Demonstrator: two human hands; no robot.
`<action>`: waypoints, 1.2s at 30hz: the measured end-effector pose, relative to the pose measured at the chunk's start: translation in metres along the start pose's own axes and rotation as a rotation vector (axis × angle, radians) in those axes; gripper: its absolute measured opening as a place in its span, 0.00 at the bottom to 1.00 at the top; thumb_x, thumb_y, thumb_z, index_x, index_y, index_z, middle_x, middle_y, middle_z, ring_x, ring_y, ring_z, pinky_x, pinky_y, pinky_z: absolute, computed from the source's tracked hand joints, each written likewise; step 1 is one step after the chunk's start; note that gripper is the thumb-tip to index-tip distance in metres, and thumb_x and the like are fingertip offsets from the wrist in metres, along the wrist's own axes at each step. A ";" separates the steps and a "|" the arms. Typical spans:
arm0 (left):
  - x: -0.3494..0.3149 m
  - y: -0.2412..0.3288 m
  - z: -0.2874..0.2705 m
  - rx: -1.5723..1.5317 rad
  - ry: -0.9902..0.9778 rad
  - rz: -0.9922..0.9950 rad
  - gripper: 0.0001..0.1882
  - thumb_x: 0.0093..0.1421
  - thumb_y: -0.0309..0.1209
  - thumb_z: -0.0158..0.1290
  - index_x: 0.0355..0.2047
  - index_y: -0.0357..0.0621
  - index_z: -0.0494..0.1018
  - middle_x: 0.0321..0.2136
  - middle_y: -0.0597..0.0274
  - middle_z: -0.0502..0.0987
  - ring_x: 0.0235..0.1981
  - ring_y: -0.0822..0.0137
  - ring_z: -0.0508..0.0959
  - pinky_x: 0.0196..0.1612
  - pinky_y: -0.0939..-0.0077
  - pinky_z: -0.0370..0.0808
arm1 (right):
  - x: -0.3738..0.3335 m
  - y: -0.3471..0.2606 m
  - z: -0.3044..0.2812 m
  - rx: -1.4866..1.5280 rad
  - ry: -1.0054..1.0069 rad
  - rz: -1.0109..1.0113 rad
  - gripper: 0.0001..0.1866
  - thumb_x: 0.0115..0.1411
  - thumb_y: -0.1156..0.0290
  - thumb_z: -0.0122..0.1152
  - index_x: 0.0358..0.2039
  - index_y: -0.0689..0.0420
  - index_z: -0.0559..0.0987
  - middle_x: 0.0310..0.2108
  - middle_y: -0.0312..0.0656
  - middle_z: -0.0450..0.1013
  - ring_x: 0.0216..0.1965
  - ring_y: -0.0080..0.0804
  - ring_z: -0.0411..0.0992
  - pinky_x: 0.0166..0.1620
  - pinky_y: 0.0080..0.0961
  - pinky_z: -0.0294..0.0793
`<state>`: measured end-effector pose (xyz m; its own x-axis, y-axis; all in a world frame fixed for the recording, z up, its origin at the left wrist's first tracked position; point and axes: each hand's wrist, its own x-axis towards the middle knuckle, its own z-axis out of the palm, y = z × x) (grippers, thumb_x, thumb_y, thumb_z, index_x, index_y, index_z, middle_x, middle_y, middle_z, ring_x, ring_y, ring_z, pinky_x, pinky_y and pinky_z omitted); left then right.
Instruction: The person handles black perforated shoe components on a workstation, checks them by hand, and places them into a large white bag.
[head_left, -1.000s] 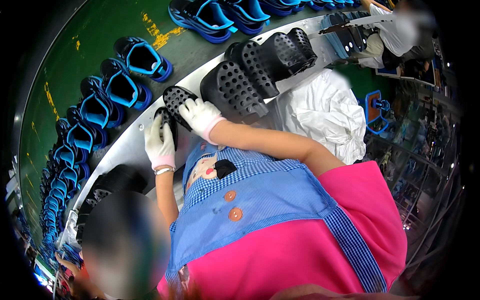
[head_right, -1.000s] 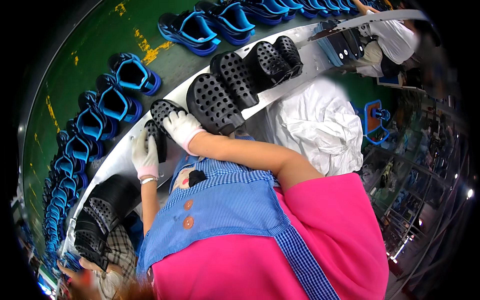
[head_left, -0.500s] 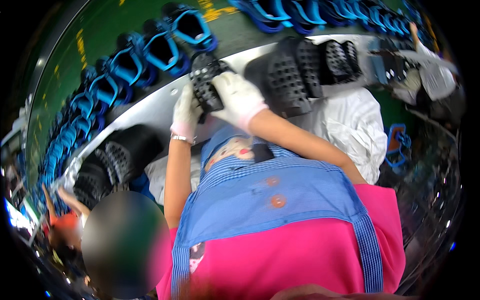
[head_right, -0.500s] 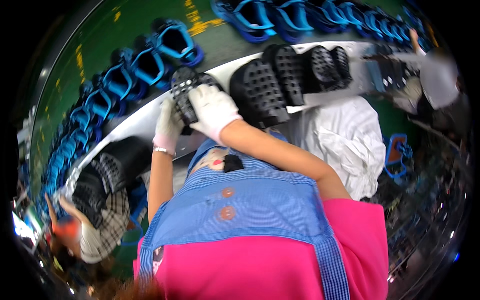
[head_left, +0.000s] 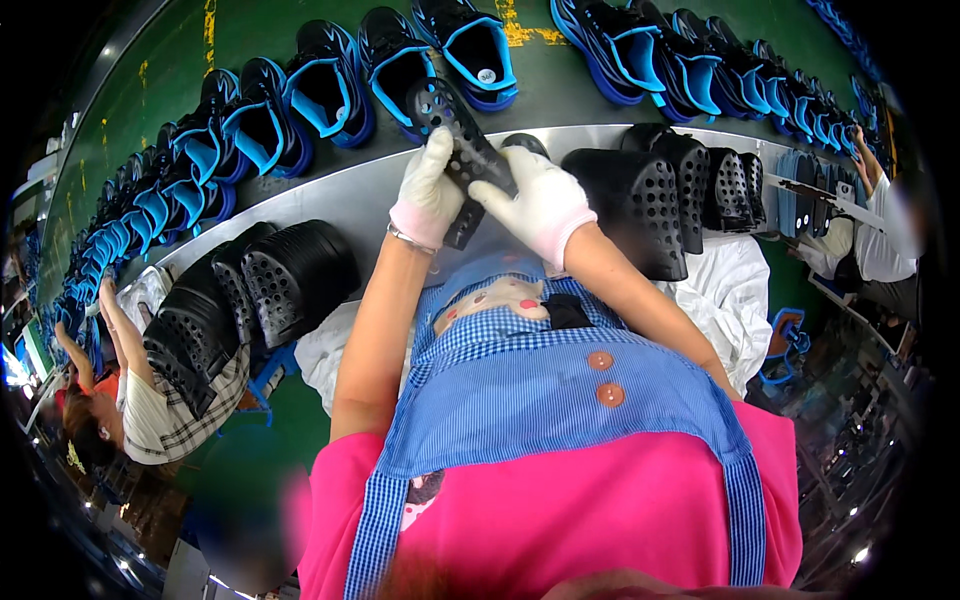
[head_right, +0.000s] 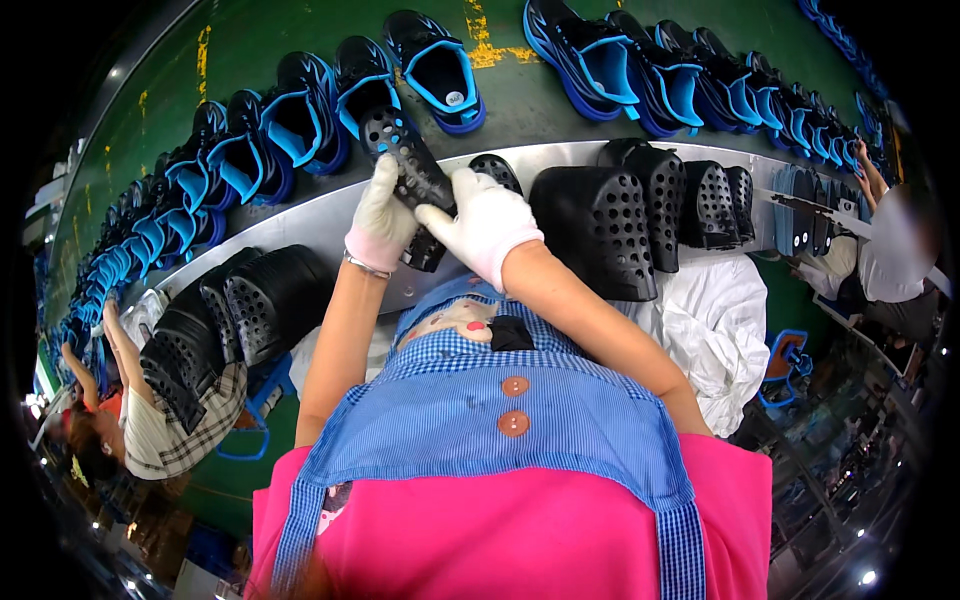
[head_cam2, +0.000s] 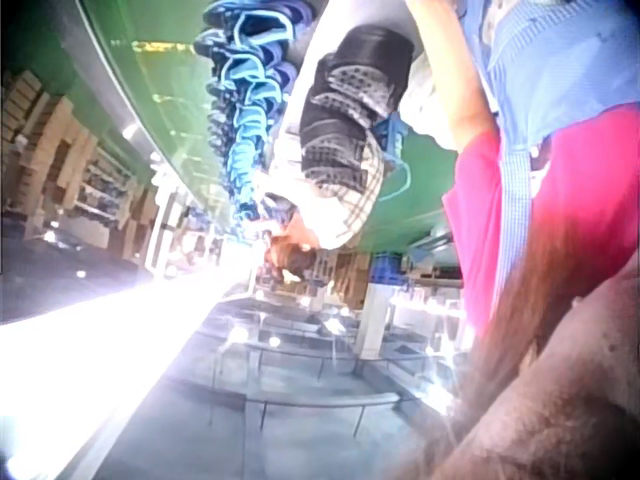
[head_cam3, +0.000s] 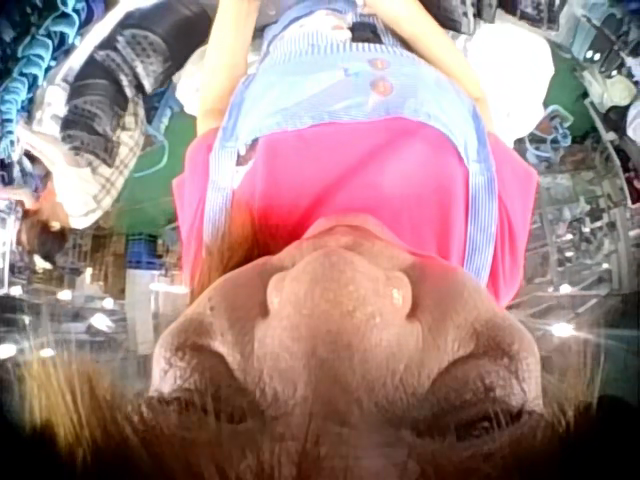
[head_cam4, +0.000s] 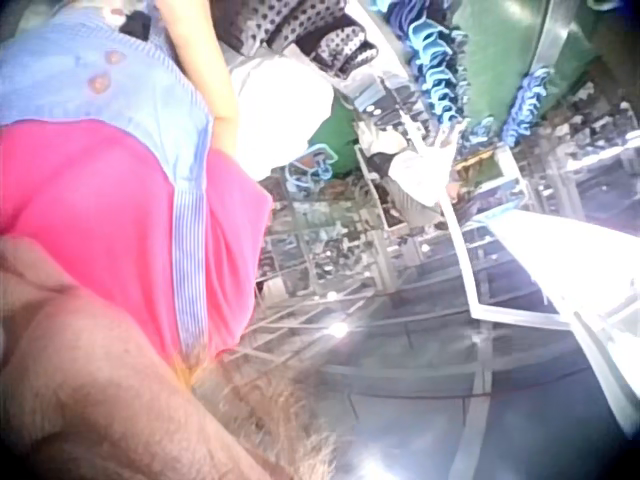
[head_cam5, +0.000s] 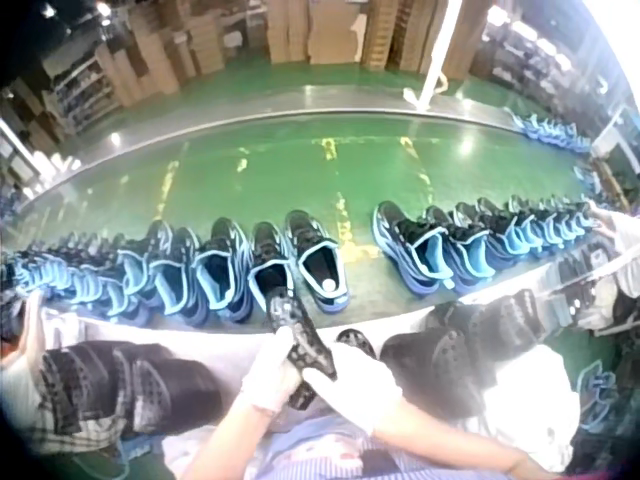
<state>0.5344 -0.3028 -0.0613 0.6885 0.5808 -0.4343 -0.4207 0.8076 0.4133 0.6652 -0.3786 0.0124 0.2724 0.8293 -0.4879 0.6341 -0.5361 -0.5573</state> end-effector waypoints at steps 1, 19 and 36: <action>0.007 0.002 0.003 -0.014 0.005 0.029 0.20 0.63 0.41 0.52 0.47 0.39 0.68 0.41 0.58 0.75 0.43 0.63 0.75 0.51 0.64 0.71 | 0.006 0.000 -0.002 -0.047 -0.041 0.068 0.26 0.54 0.51 0.60 0.46 0.56 0.73 0.40 0.54 0.74 0.41 0.52 0.73 0.45 0.39 0.73; 0.076 0.008 -0.008 1.397 -0.021 0.447 0.18 0.57 0.35 0.52 0.44 0.35 0.71 0.46 0.47 0.71 0.48 0.48 0.71 0.51 0.64 0.69 | 0.132 0.003 -0.096 -0.460 -0.342 0.035 0.29 0.52 0.46 0.51 0.34 0.62 0.82 0.34 0.54 0.77 0.39 0.49 0.76 0.44 0.35 0.73; 0.166 -0.003 -0.033 1.902 -0.078 -0.398 0.19 0.56 0.43 0.50 0.43 0.48 0.78 0.46 0.51 0.77 0.48 0.53 0.76 0.48 0.66 0.74 | 0.247 0.019 0.034 -0.297 -0.167 0.241 0.21 0.59 0.53 0.51 0.41 0.56 0.81 0.44 0.48 0.76 0.47 0.49 0.73 0.49 0.34 0.72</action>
<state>0.6306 -0.2050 -0.1610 0.6108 0.3736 -0.6981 0.7916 -0.3070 0.5283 0.7206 -0.1893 -0.1416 0.3333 0.6356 -0.6964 0.7544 -0.6228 -0.2074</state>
